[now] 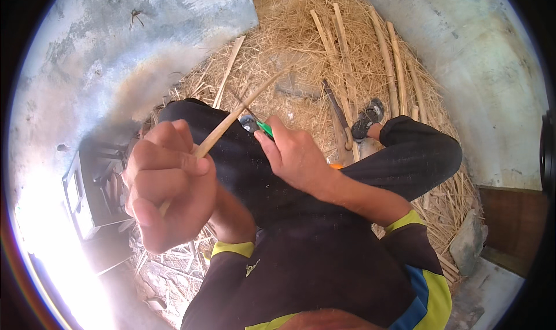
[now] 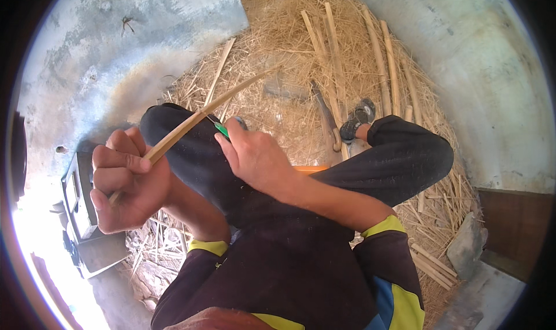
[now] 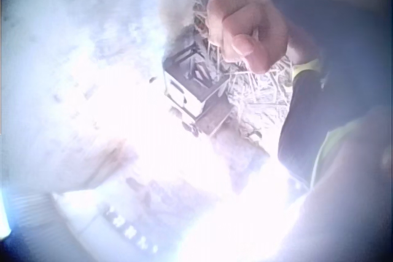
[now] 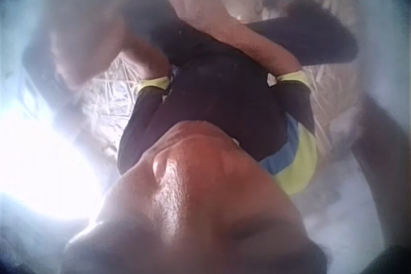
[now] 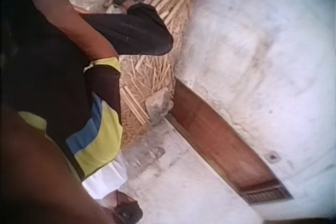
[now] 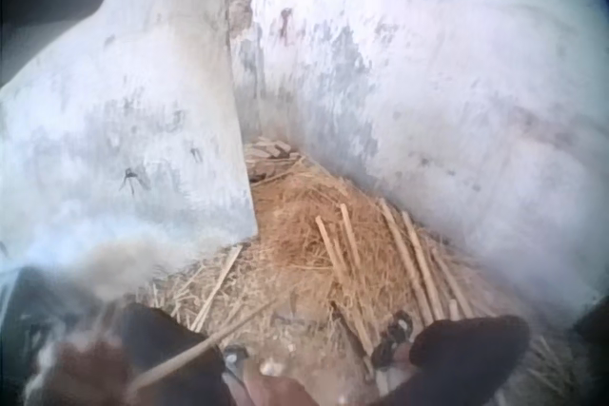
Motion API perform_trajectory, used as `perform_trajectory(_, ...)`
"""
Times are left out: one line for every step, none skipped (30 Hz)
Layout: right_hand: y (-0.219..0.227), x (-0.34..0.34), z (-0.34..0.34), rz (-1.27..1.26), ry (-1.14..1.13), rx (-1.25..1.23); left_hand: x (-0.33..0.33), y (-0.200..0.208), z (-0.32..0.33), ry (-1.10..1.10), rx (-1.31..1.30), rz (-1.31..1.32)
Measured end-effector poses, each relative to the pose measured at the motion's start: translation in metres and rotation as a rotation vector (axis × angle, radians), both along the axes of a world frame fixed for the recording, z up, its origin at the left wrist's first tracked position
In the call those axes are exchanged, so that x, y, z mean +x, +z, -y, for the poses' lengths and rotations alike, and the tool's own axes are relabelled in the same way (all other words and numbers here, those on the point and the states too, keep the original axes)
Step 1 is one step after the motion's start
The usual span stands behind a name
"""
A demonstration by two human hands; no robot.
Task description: The person sits on a straw-covered floor and uses a green utility knife to shave a long, thin bamboo stick. They hold the stick in their left hand and repeatedly scrape the blade along its length to remove the outer layer, producing fine wood shavings.
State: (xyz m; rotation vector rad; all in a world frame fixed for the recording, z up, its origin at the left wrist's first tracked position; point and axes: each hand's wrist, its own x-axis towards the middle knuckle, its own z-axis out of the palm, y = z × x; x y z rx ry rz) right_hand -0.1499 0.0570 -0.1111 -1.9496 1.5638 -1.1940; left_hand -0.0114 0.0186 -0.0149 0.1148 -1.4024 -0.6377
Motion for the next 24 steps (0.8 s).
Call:
perform_trajectory(-0.004, 0.001, -0.001, 0.001, -0.022, -0.002, -0.003, -0.001, 0.001, 0.007, 0.005, 0.002)
perform_trajectory(-0.006, 0.003, 0.0, 0.006, -0.04, -0.017, -0.002, 0.001, 0.002, 0.011, 0.018, -0.024)
perform_trajectory(-0.014, -0.001, 0.012, 0.045, -0.073, 0.151, 0.001, 0.002, 0.004, 0.014, 0.03, -0.05)
perform_trajectory(-0.015, -0.002, 0.012, 0.015, -0.066, 0.148, 0.004, 0.003, 0.006, 0.017, 0.042, -0.077)
perform_trajectory(-0.009, -0.001, 0.012, -0.014, -0.058, 0.152, 0.009, 0.002, 0.009, -0.024, 0.022, -0.078)
perform_trajectory(-0.003, 0.001, 0.012, -0.042, -0.05, 0.155, 0.015, 0.0, 0.013, -0.065, 0.002, -0.08)
perform_trajectory(0.005, 0.002, 0.011, -0.022, -0.02, 0.123, 0.019, -0.001, 0.014, -0.106, -0.018, -0.081)
perform_trajectory(0.005, 0.002, 0.011, -0.012, -0.022, 0.116, 0.017, -0.001, 0.015, -0.109, -0.032, -0.054)
perform_trajectory(0.002, 0.003, 0.01, -0.001, -0.024, 0.109, 0.013, 0.0, 0.014, -0.112, -0.046, -0.027)
perform_trajectory(-0.001, 0.003, 0.01, 0.01, -0.025, 0.103, 0.011, 0.0, 0.014, -0.115, -0.06, 0.0)
perform_trajectory(-0.016, -0.004, 0.015, -0.051, -0.07, 0.165, 0.011, 0.002, 0.012, -0.12, -0.041, -0.026)
perform_trajectory(-0.041, -0.02, 0.027, -0.115, -0.114, 0.219, 0.012, 0.003, 0.011, -0.125, -0.03, -0.055)
perform_trajectory(-0.054, -0.027, 0.036, -0.174, -0.159, 0.27, 0.013, 0.004, 0.012, -0.131, -0.023, -0.08)
perform_trajectory(-0.05, -0.028, 0.038, -0.146, -0.15, 0.231, 0.011, 0.0, 0.016, -0.138, -0.046, -0.069)
perform_trajectory(-0.039, -0.024, 0.029, -0.112, -0.123, 0.208, 0.01, -0.001, 0.012, -0.129, -0.051, -0.051)
perform_trajectory(-0.031, -0.021, 0.023, -0.079, -0.097, 0.185, 0.008, -0.001, 0.008, -0.12, -0.057, -0.033)
perform_trajectory(-0.027, -0.017, 0.021, -0.046, -0.068, 0.18, 0.003, 0.002, 0.006, -0.023, 0.007, -0.016)
perform_trajectory(-0.023, -0.013, 0.02, -0.014, -0.038, 0.176, 0.003, 0.001, 0.007, -0.051, -0.016, -0.013)
perform_trajectory(-0.022, -0.012, 0.02, 0.019, -0.007, 0.171, 0.004, 0.0, 0.008, -0.08, -0.039, -0.011)
perform_trajectory(-0.032, -0.016, 0.026, -0.055, -0.057, 0.194, 0.007, 0.003, 0.006, -0.108, -0.062, -0.003)
perform_trajectory(-0.052, -0.027, 0.039, -0.137, -0.114, 0.212, 0.007, 0.003, 0.006, -0.108, -0.062, -0.011)
perform_trajectory(-0.065, -0.034, 0.046, -0.215, -0.172, 0.235, 0.008, 0.001, 0.007, -0.11, -0.058, -0.017)
perform_trajectory(-0.061, -0.03, 0.043, -0.191, -0.151, 0.225, 0.012, 0.0, 0.007, -0.108, -0.054, -0.019)
perform_trajectory(-0.051, -0.03, 0.04, -0.173, -0.127, 0.211, 0.009, 0.0, 0.007, -0.086, -0.037, -0.014)
